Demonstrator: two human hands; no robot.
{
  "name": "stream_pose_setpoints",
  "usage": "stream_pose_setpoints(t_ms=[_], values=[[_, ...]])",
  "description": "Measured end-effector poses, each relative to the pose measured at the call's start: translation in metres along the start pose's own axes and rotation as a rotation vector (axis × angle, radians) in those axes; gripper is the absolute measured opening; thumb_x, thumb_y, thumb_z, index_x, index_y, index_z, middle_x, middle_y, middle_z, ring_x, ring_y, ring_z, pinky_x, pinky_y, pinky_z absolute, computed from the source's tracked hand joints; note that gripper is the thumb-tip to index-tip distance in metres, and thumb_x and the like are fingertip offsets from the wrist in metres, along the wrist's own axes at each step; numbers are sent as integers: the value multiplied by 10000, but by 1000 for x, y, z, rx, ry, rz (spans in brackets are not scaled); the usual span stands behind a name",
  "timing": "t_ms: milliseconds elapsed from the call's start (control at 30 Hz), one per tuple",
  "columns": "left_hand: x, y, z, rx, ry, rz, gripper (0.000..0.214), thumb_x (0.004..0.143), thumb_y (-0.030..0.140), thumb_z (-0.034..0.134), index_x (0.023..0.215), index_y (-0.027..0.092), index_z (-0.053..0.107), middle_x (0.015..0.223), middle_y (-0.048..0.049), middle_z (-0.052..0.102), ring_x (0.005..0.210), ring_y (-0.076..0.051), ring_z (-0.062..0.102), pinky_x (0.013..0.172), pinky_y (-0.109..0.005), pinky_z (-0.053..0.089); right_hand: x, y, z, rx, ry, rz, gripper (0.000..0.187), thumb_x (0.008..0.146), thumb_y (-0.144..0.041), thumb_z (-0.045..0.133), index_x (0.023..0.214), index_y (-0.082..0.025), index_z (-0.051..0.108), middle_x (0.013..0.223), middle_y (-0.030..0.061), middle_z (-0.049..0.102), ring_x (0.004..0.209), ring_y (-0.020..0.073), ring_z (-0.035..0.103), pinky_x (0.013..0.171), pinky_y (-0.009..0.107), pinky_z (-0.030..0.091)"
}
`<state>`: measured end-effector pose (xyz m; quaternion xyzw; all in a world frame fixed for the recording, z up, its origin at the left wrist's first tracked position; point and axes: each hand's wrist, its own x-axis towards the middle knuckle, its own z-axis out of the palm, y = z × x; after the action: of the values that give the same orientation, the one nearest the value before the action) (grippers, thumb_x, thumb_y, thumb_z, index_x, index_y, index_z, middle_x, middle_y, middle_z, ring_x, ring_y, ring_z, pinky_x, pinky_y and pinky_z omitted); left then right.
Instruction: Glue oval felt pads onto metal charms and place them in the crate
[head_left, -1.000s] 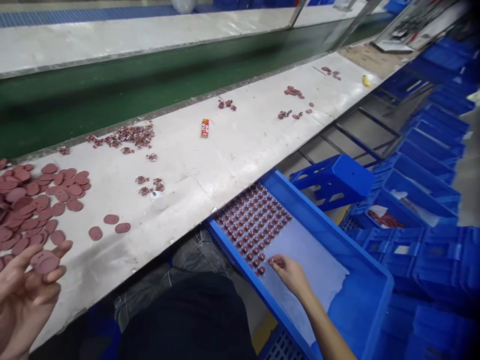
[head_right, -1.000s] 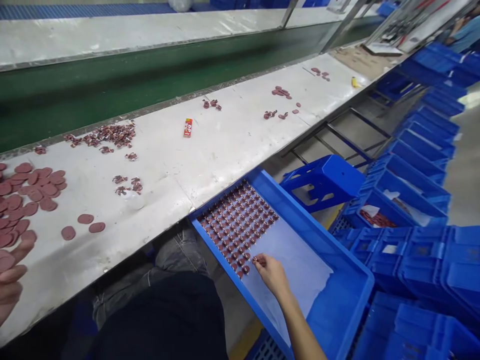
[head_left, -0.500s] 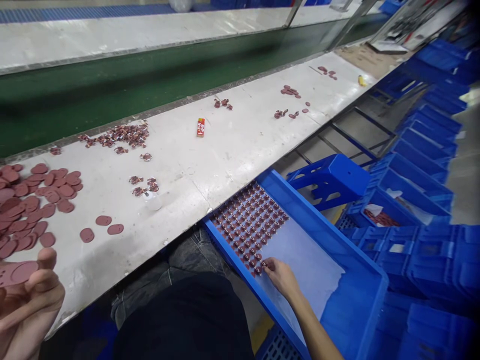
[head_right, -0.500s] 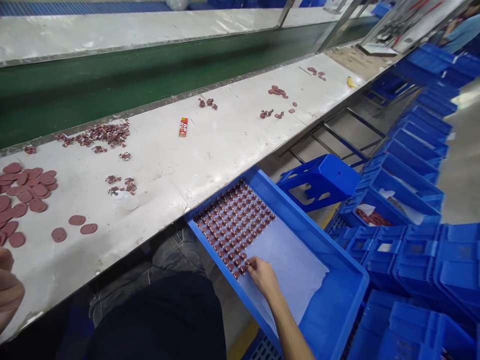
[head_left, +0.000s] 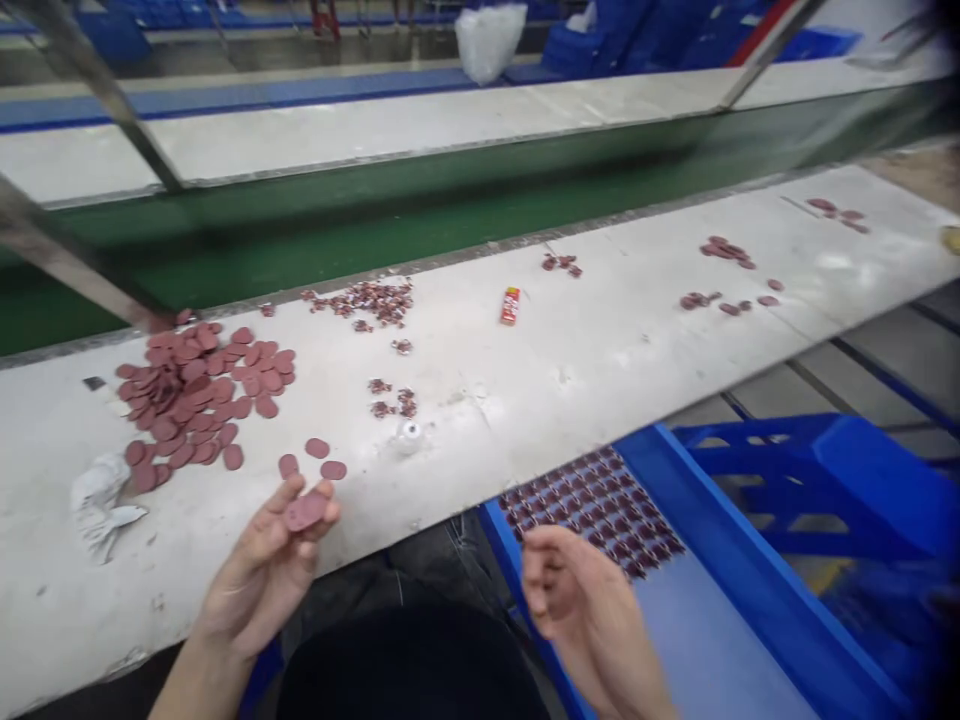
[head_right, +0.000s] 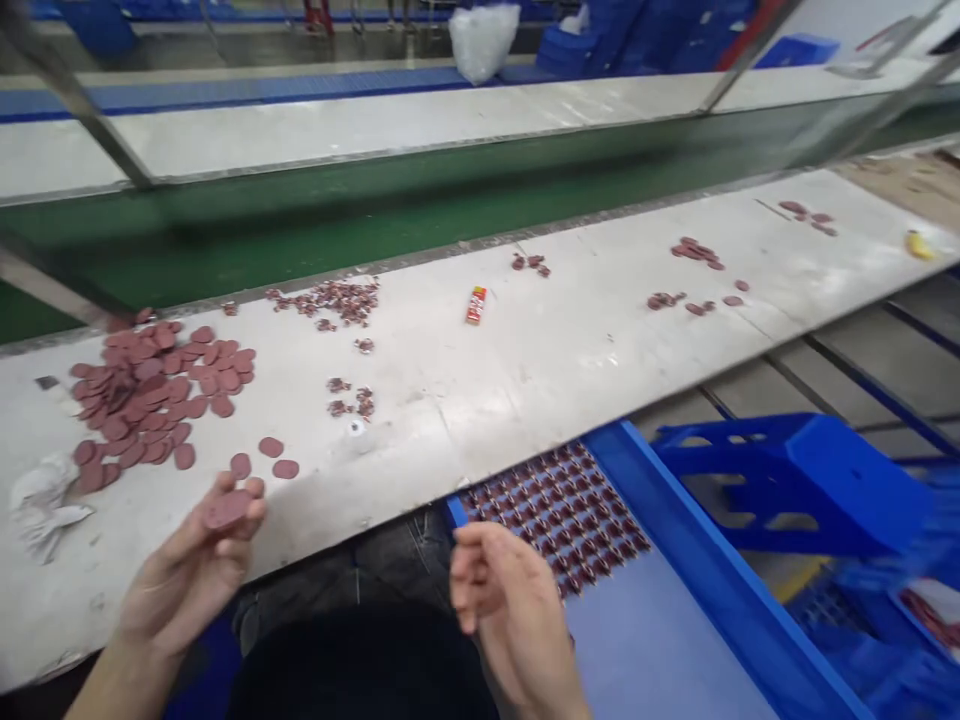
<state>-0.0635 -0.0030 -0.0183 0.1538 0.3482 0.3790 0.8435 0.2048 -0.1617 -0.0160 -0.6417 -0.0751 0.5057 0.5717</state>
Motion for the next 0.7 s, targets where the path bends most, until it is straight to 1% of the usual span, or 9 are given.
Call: stream_pose_setpoints(t_ms=[67,133,200,267,400,500,567,633,700], values=[[4,-5,12,-32,-53,-66,306,721,208,894,1006,279,807,1095,-23,818,967,-167,786,657,-65,578,16,-7,52,149,-216,111,609,867,-723,575,1000,-152,740,679,-6,553,456,67,401,336,158,324],[7,-7,19,-72,-96,-98,273,741,201,883,998,258,811,1116,-23,816,986,-161,782,694,-69,582,36,-10,93,264,-372,211,696,905,-735,507,1063,-104,753,693,-7,530,468,46,348,324,110,279],[9,-9,22,-110,-137,-108,263,758,189,870,1008,242,810,1132,-31,813,995,-155,779,718,-76,584,57,-12,120,369,-453,265,726,937,-728,458,1127,-87,740,734,-6,536,500,36,352,338,63,281],[12,-11,22,-144,-169,-108,262,772,170,856,1023,227,807,1147,-47,809,1005,-149,775,736,-83,584,74,-13,135,465,-481,280,675,969,-689,443,1153,-103,725,733,-28,524,506,27,361,364,25,304],[19,-14,18,-190,-186,-98,263,794,133,828,1049,195,802,1148,-77,807,1027,-168,771,767,-117,593,85,-19,143,574,-468,269,394,994,-498,557,988,-140,721,610,-95,416,425,5,313,367,2,302],[23,-15,16,-189,-183,-101,267,799,121,816,1061,172,800,1137,-97,808,1016,-194,775,773,-152,603,70,-30,141,550,-432,227,351,929,-499,640,895,-158,717,544,-105,407,360,8,299,323,68,340],[24,-16,18,-188,-186,-108,274,794,125,820,1064,172,801,1124,-99,812,1001,-197,779,763,-158,603,57,-38,138,439,-395,114,366,842,-541,714,876,-178,727,538,-75,483,351,43,406,320,145,416],[26,-16,20,-194,-192,-110,282,780,140,837,1058,177,803,1119,-97,813,992,-189,779,759,-156,599,47,-44,133,264,-362,-65,389,775,-557,764,901,-189,749,605,-4,613,406,136,576,345,247,501],[27,-16,23,-207,-194,-102,296,768,152,852,1058,184,803,1126,-93,812,986,-168,776,778,-157,596,41,-44,127,89,-305,-283,365,772,-502,776,944,-180,770,693,64,697,472,230,673,402,353,571]])
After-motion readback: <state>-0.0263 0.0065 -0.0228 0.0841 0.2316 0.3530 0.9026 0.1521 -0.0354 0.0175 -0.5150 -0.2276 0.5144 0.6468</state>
